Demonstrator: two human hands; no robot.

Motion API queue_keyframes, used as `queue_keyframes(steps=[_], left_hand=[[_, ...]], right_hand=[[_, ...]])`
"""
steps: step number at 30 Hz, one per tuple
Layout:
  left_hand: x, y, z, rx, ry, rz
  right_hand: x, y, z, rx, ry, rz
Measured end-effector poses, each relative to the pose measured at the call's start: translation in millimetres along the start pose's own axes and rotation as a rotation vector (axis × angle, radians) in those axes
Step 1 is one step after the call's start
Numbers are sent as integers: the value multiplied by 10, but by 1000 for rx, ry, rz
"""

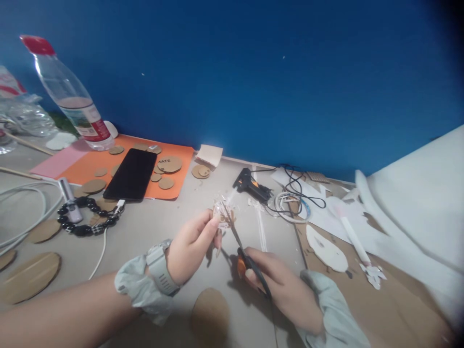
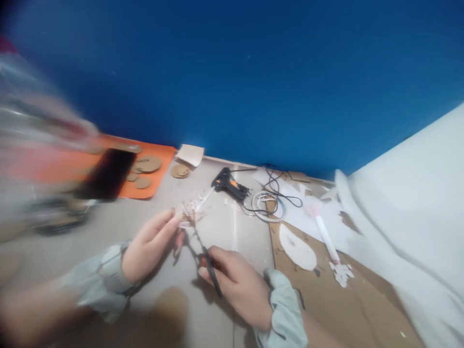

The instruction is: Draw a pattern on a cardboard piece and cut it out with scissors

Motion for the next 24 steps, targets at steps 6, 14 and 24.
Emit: queue_keyframes(steps=[6,14,24], left_hand=[[-19,-16,8,-17,-2,-11],[-8,-22,-2,-30,-38,25],[-9,-38,-1,-52,-21,0]], right_hand=[[-3,18,-8,26,4,-19],[14,24,7,29,-6,-22],[20,10,-7,64,10,-51]])
Point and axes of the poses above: each hand's wrist, its own z-axis away from the middle knuckle, its own y-axis out of the palm, x = y × z, the point moved 6 cm from there along -z, towards the middle knuckle, and after that the axes turned 2 degrees about x, right-handed, at the moved point
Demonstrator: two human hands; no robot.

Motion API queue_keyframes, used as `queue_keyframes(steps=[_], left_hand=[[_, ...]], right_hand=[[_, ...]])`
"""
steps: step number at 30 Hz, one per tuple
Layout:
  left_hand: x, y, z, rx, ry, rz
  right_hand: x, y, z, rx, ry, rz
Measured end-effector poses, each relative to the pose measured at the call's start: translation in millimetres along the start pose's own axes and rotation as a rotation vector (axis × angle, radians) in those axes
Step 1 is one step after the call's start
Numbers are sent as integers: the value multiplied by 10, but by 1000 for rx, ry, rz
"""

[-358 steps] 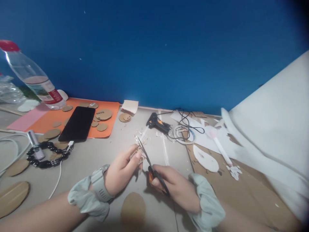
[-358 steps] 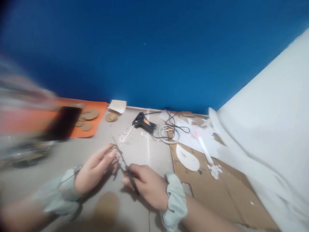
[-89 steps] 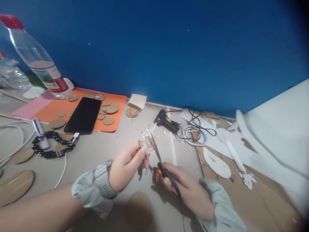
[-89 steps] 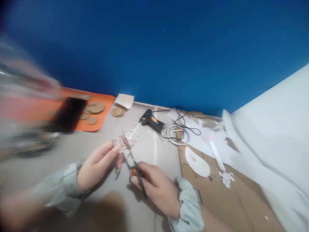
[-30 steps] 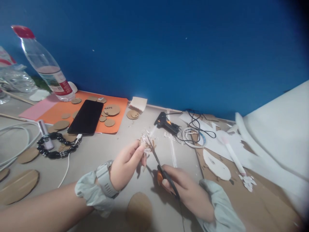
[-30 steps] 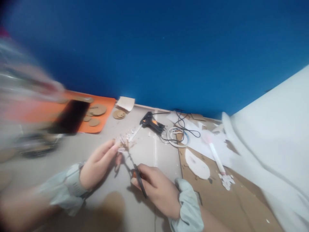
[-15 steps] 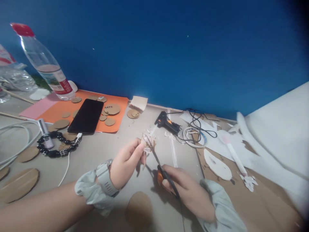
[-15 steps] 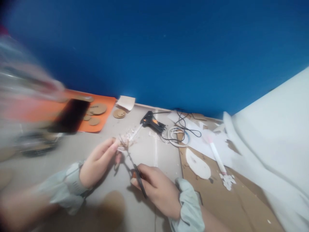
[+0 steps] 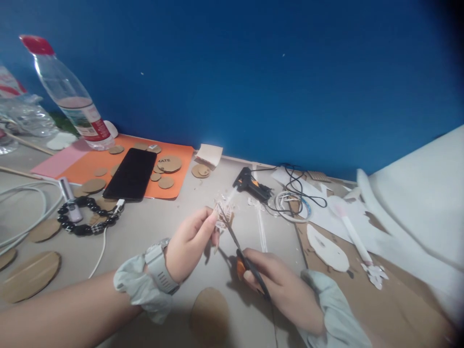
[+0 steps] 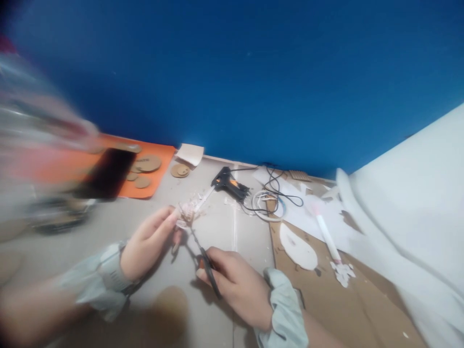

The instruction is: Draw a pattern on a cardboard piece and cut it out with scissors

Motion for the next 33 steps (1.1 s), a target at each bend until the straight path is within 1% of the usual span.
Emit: queue_keyframes(steps=[4,13,17,20,23,25,29,33], left_hand=[[-5,-21,-5,-22,14,-25],[-16,-39,-14,-41,6,-34],[39,-52,-22,-46,-9,-23],[66,-64,-32,-62,-16,-24],[37,-64,-22,-68,-10,-39],[1,-37,-6,-33,7,-31],[-13,66,19,102,14,28],[-3,91,16,121,22,-22]], right_hand=[[16,7,-2,18,-8,-34],[20,14,-3,27,-9,1],[13,22,11,-18,-18,-15],[17,56,12,17,-24,-61],[17,68,1,44,-17,-91],[19,55,-7,32,-22,-83],[18,38,-15,8,-35,-68],[-7,40,-17,4,-36,-86]])
Point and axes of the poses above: each hand's wrist, its own z-axis away from the middle knuckle, its own y-axis out of the palm, x = y × z, the point moved 6 cm from there along -z, towards the middle knuckle, and after that the axes turned 2 degrees about x, right-handed, at the moved point
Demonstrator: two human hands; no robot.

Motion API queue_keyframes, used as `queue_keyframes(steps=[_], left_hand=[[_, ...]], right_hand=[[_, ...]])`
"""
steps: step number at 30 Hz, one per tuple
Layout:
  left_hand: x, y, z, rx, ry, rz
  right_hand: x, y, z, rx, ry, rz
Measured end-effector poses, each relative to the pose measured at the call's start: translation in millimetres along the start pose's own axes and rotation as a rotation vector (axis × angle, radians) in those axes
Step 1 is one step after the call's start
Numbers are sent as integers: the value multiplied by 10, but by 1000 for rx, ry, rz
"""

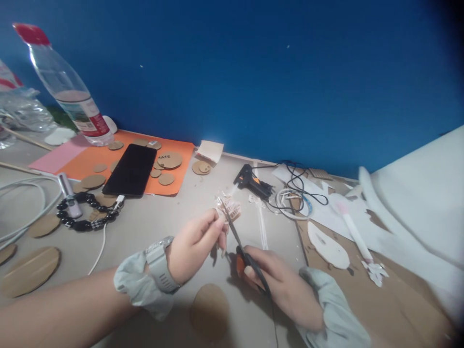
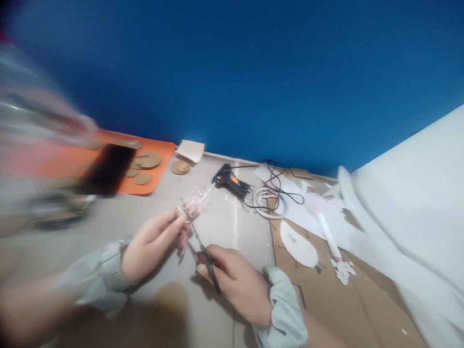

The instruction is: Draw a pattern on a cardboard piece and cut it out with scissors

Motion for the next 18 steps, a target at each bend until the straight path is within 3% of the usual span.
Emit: queue_keyframes(steps=[6,18], left_hand=[[-44,-1,3,13,49,-72],[-16,24,4,32,20,-49]], right_hand=[[-44,26,1,3,9,-25],[-32,9,14,-10,4,27]])
Point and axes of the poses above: each hand's wrist, its own z-axis away from the middle knuckle, its own y-axis out of the palm, x = y × z, the point moved 6 cm from there along -z, towards the middle knuckle, and after that the axes turned 2 degrees about x, right-handed, at the moved point
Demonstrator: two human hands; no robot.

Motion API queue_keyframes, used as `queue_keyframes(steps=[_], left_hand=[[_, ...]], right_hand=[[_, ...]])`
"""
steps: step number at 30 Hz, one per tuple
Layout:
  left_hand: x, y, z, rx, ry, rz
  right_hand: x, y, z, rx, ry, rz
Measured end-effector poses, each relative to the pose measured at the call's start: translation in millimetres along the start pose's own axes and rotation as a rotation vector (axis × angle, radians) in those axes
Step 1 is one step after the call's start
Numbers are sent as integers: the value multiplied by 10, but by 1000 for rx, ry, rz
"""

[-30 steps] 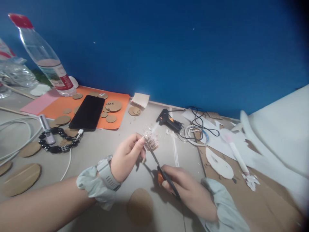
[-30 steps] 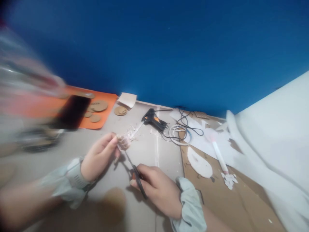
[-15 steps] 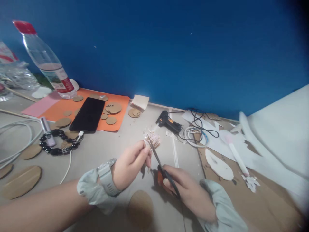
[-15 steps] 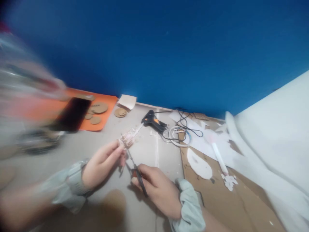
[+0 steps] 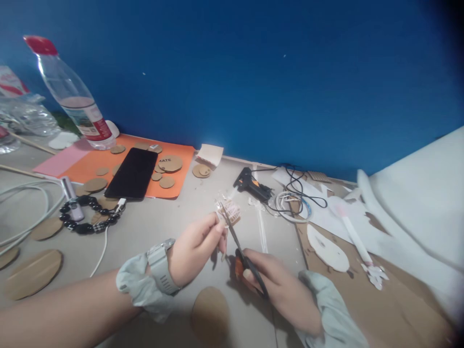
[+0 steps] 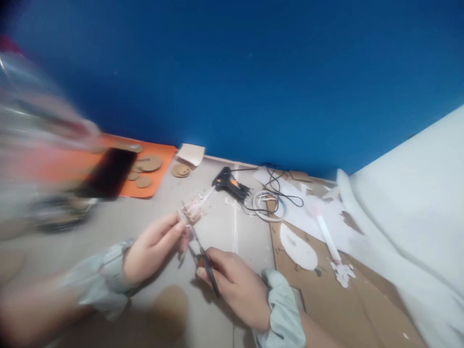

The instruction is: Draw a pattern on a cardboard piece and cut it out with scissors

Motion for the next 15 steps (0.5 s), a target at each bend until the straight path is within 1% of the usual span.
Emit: queue_keyframes(steps=[5,15], left_hand=[[-6,-9,10,0,6,23],[-21,-16,24,5,45,-58]], right_hand=[[0,-4,-2,-9,-6,27],[-32,-9,20,-20,32,75]])
Point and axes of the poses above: each hand's wrist, its own z-axis away from the middle knuckle, its own y-axis out of the palm, x = y × z, the point moved 6 cm from there along -z, towards the middle knuckle, and after that the axes turned 2 degrees about x, right-handed, at the moved point
